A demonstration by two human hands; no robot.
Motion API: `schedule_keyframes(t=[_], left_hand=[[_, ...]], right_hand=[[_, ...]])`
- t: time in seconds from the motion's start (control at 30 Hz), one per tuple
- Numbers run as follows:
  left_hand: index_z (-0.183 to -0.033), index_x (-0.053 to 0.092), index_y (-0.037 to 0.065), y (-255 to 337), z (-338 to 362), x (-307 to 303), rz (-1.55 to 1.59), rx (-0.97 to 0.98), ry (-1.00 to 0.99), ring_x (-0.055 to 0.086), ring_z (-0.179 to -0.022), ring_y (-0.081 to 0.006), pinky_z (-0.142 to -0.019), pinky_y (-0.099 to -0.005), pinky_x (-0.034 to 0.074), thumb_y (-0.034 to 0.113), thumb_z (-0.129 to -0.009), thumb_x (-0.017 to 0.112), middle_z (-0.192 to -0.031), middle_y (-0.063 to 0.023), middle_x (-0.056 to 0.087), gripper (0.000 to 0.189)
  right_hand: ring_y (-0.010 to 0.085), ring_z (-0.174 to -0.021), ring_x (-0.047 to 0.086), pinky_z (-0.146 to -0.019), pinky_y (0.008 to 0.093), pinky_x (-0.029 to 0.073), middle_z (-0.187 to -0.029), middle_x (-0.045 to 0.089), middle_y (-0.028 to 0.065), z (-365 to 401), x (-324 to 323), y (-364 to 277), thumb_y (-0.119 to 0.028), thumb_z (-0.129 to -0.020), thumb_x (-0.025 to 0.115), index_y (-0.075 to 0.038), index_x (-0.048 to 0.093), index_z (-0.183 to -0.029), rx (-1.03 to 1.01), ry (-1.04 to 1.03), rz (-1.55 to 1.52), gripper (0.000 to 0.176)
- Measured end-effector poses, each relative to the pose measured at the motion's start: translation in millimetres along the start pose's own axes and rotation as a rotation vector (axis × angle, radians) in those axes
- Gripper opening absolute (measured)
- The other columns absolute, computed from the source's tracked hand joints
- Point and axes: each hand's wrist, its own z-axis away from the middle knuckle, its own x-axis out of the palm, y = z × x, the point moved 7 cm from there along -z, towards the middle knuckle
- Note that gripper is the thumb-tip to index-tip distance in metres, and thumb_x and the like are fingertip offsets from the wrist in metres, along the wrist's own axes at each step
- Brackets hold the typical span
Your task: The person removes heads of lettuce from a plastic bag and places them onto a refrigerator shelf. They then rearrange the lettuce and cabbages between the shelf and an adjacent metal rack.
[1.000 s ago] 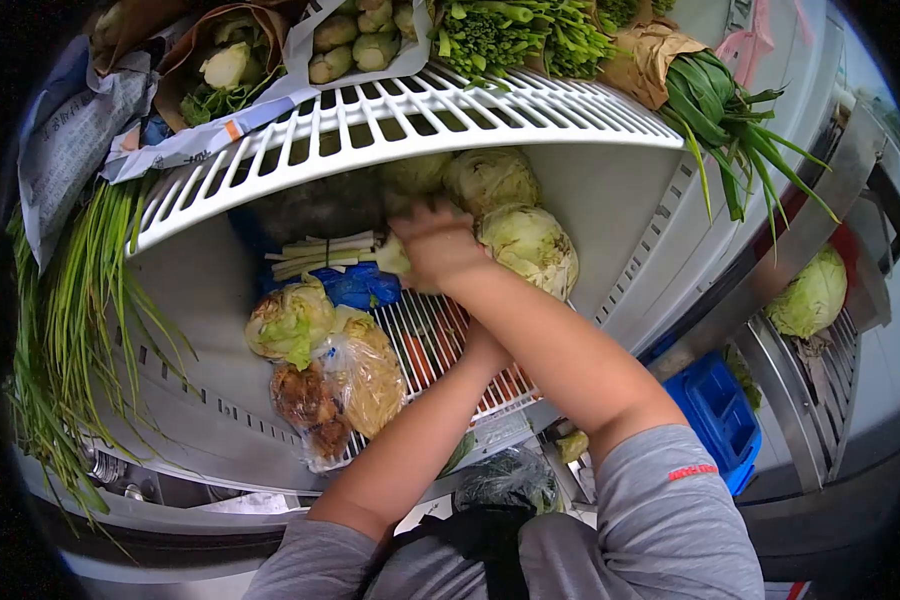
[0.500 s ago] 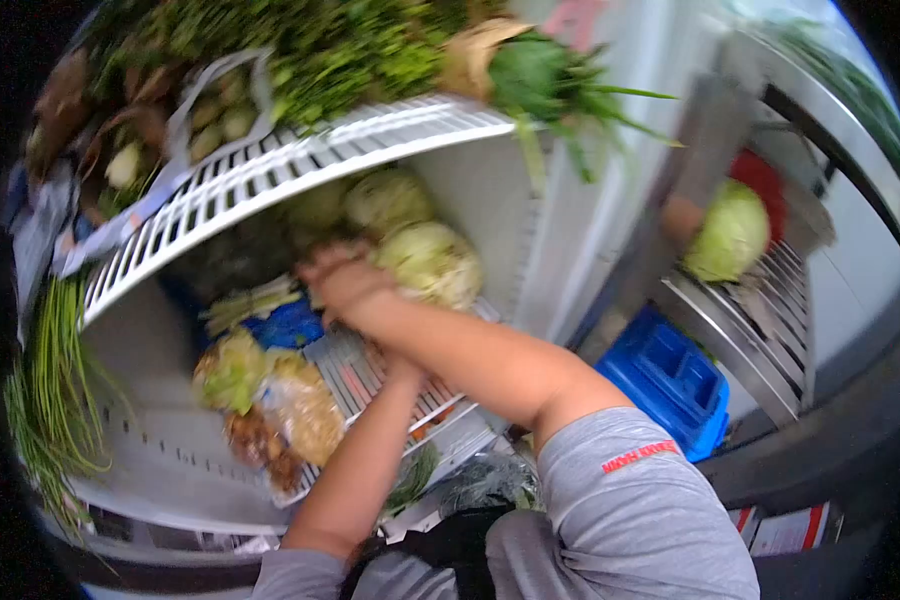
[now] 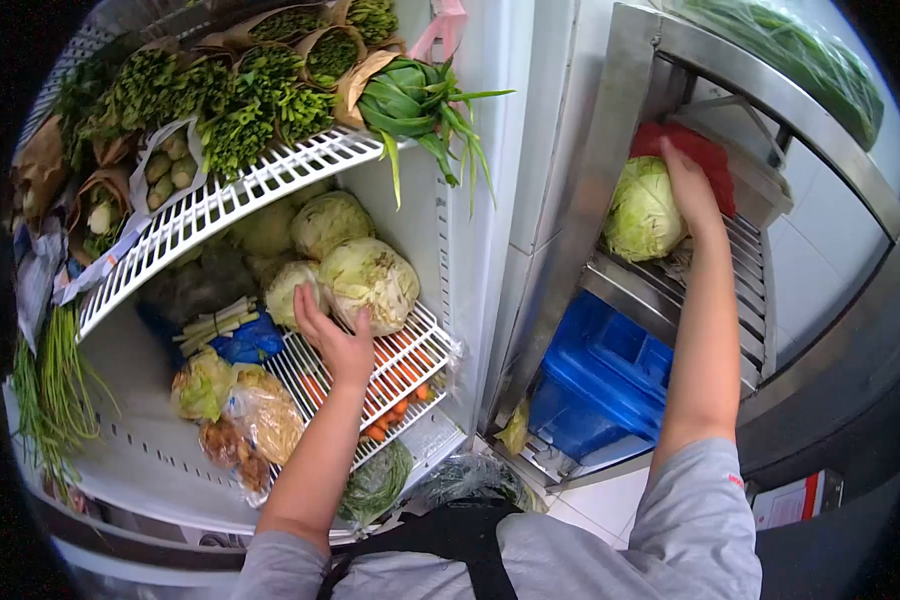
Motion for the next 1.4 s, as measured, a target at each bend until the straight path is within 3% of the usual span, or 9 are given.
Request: schedule_keyframes(t=[0.1,0.2,0.4,0.67,1.03,1.13,1.2,1.3,1.4], left_hand=[[-0.136,0.039,0.006,53.1,21.8,-1.7,0.144,0.386,0.033,0.03,-0.131,-0.041,-0.109,-0.0522,0.026,0.022,-0.071,0.075,-0.141,-0.0237,0.032,0.076],[-0.13,0.048,0.006,136.4,49.3,21.4,0.618,0.379,-0.414,0.045,-0.125,-0.0327,-0.106,-0.0445,0.036,0.015,-0.075,0.073,-0.13,-0.0195,0.048,0.061],[-0.146,0.03,0.013,243.6,148.9,124.0,1.345,-0.914,-1.365,0.052,-0.119,-0.0257,-0.099,-0.0424,0.043,0.056,-0.094,0.049,-0.138,-0.0169,0.042,0.07],[-0.145,0.035,0.014,267.3,148.9,129.9,2.024,-1.136,-1.165,0.041,-0.132,-0.0222,-0.109,-0.0429,0.034,0.074,-0.089,0.035,-0.142,-0.0082,0.045,0.081],[-0.142,0.038,0.009,89.5,7.8,-26.4,1.715,-0.878,-0.247,0.047,-0.127,-0.0281,-0.105,-0.0455,0.04,0.064,-0.095,0.031,-0.139,-0.0121,0.047,0.072],[-0.138,0.044,0.009,53.3,-44.5,-45.6,1.396,-0.867,-0.067,0.048,-0.126,-0.0296,-0.104,-0.0462,0.04,0.066,-0.094,0.029,-0.14,-0.0118,0.048,0.074],[-0.145,0.035,0.008,46.5,-65.8,-70.3,1.314,-0.606,-0.194,0.046,-0.128,-0.0256,-0.104,-0.0432,0.04,0.065,-0.096,0.026,-0.143,-0.0127,0.044,0.076],[-0.151,0.023,0.009,20.6,-90.6,-89.6,1.33,-0.481,-0.608,0.043,-0.131,-0.0261,-0.106,-0.0416,0.037,0.06,-0.098,0.029,-0.15,-0.0145,0.035,0.073],[-0.15,0.025,0.01,-56.7,-106.7,-59.7,-0.392,0.035,-0.589,0.038,-0.134,-0.0345,-0.108,-0.0439,0.036,0.027,-0.085,0.065,-0.15,-0.0196,0.033,0.078]], right_hand=[[0.0345,-0.118,0.053,-0.105,0.0367,0.036,-0.124,0.058,0.0183,62.8,-3.2,-59.1,-0.029,-0.088,0.06,-0.005,0.057,-0.126,-0.404,-0.109,0.383,0.045],[0.034,-0.125,0.046,-0.107,0.0399,0.033,-0.133,0.048,0.0184,146.5,-37.1,-70.7,-0.02,-0.079,0.069,-0.009,0.045,-0.138,-0.432,0.213,0.45,0.064],[0.0298,-0.134,0.037,-0.111,0.0414,0.029,-0.145,0.037,0.0163,196.7,-67.2,-18.8,-0.022,-0.078,0.071,-0.006,0.033,-0.145,-0.228,0.187,-0.06,0.079],[0.0318,-0.135,0.034,-0.111,0.0455,0.029,-0.149,0.028,0.0176,257.2,-27.9,-7.6,-0.067,-0.076,0.067,-0.002,0.025,-0.146,-0.33,0.217,-0.16,0.104],[0.0448,-0.139,0.022,-0.113,0.0525,0.023,-0.151,0.017,0.0277,279.0,148.5,-161.8,-0.058,-0.069,0.077,-0.009,0.019,-0.148,-0.734,-0.273,-0.36,0.11],[0.0398,-0.141,0.022,-0.113,0.0499,0.026,-0.153,0.016,0.0225,259.4,203.5,-187.6,-0.05,-0.067,0.081,-0.013,0.01,-0.152,-0.59,-0.435,-0.403,0.117],[0.0335,-0.141,0.025,-0.112,0.0458,0.03,-0.153,0.019,0.0176,255.8,242.5,-184.8,-0.045,-0.064,0.084,-0.018,0.001,-0.153,-0.012,-0.69,-1.372,0.124],[0.0304,-0.139,0.028,-0.11,0.0512,0.033,-0.153,0.024,0.0078,274.1,262.1,-168.9,-0.06,-0.061,0.078,-0.022,0.011,-0.152,0.332,-0.742,-1.592,0.12],[0.0323,-0.14,0.027,-0.109,0.0555,0.033,-0.154,0.026,0.0071,299.1,257.3,-144.5,-0.076,-0.063,0.065,-0.022,0.021,-0.15,0.51,-0.906,-1.692,0.112]])
